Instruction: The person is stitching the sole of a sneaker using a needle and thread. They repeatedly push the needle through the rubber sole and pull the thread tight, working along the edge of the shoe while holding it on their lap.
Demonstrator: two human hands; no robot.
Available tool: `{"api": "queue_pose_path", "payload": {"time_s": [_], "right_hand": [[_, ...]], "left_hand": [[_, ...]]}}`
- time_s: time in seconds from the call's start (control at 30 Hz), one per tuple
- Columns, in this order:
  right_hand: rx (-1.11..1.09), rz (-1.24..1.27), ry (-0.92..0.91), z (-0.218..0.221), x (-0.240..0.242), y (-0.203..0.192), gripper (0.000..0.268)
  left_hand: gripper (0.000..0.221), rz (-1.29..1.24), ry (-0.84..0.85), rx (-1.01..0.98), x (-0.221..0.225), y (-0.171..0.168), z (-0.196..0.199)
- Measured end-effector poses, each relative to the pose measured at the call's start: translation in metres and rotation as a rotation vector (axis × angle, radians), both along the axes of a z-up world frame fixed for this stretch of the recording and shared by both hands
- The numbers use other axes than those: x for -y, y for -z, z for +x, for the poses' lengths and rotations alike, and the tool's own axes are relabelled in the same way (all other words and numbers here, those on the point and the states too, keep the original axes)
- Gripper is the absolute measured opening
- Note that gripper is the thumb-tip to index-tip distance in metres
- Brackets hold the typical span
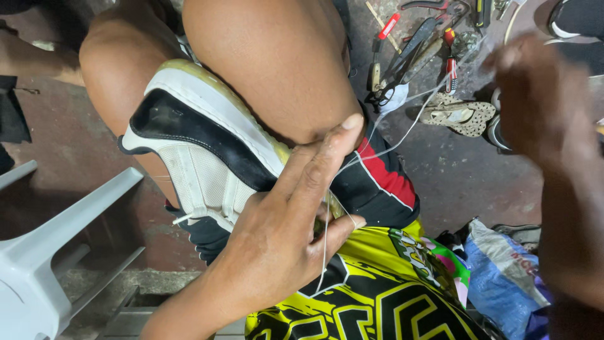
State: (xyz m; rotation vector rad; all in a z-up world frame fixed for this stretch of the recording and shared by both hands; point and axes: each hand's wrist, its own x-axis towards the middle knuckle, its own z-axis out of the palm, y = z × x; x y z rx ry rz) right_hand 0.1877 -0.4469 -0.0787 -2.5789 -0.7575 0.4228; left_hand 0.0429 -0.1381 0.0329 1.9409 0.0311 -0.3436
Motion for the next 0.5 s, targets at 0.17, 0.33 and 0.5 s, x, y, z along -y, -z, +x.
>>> {"api": "queue_pose_path", "payload": {"time_s": [0.17,0.33,0.5], "right_hand": [[-0.615,0.108,-0.04,-0.089,-0.035,-0.022,0.044],[-0.529,0.322,-0.185,-0.104,-0.072,-0.046,0.045],[-0.865,0.582,-0.09,-0.103,-0.087,-0.043,0.053]], "left_hand": [[0.09,-0.091,-0.03,-0.171,0.002,-0.002,0.005],[0.091,-0.066,-0.017,-0.064,0.002,-0.003,0.006],[0.073,-0.065,0.024,-0.036,-0.003,-0.003,-0.005]]}}
